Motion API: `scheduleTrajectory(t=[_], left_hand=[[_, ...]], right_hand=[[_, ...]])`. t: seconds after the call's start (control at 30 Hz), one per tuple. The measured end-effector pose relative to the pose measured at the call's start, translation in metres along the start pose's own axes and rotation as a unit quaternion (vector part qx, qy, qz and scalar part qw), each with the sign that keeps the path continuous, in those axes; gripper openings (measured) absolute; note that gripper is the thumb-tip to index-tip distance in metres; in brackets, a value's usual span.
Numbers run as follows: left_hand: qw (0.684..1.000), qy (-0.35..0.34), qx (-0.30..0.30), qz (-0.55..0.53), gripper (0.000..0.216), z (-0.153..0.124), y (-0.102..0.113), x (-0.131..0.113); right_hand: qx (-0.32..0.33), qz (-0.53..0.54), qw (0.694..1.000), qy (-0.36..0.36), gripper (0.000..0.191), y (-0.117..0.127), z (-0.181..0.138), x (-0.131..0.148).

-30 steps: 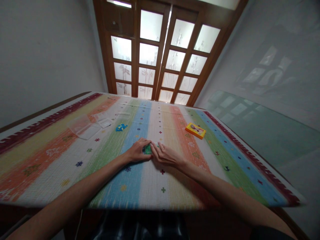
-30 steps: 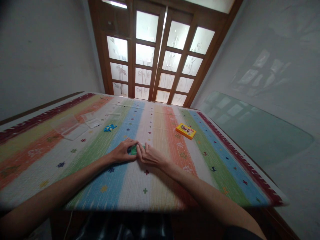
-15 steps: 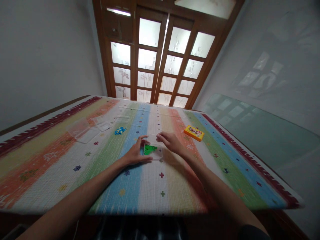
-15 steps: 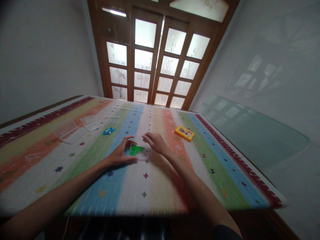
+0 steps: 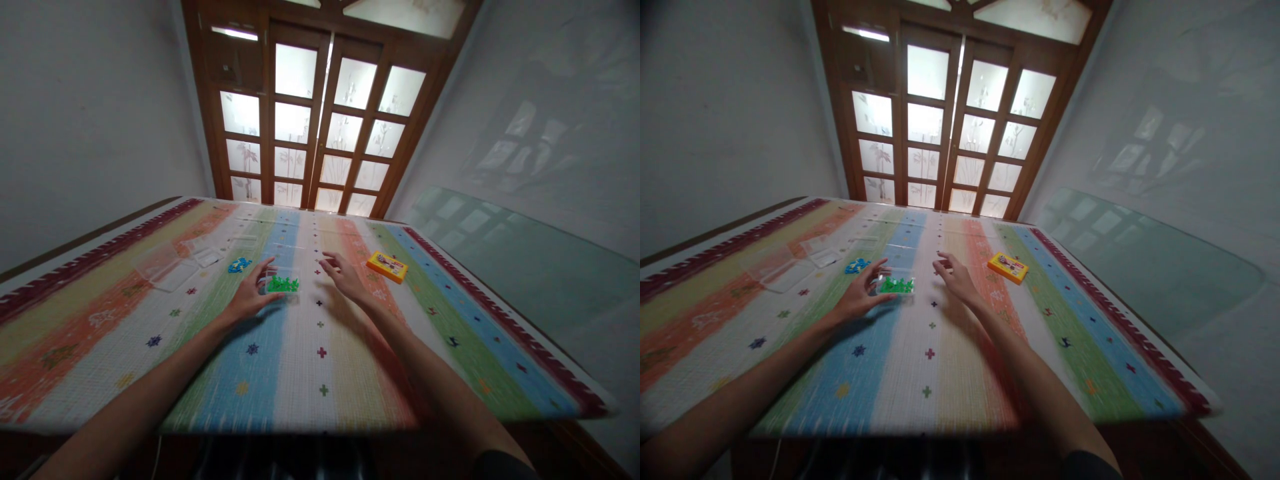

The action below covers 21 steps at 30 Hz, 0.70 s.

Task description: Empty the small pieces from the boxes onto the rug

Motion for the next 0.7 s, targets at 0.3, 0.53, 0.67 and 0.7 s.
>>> scheduleTrajectory(t=[0.3,0.53,0.67,0.7], left_hand=[[0.981,-0.026,-0.141,0.129,0.080,0.022,0.093,0.011],[0.923,-0.141,-0.138,0.329,0.063,0.024,0.119,-0.006],[0.903,-0.165,-0.103,0.384,0.054,0.025,0.122,-0.002],[0.902,-0.170,-0.088,0.386,0.052,0.026,0.123,0.001]], right_hand=[[0.094,-0.176,0.974,0.106,0.033,-0.019,-0.052,-0.024],[0.074,-0.223,0.954,0.188,0.028,-0.026,-0.062,-0.016],[0.072,-0.234,0.951,0.190,0.029,-0.027,-0.063,-0.016],[0.072,-0.235,0.950,0.191,0.029,-0.027,-0.063,-0.016]])
Point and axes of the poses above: each hand's wrist, its own z-axis towards the middle knuckle, its own y-axis out of the back of the hand, x = y × z, the point moved 9 cm from there along z, towards the middle knuckle, and after that the axes turned 6 degrees about -z, right-handed, at the moved point
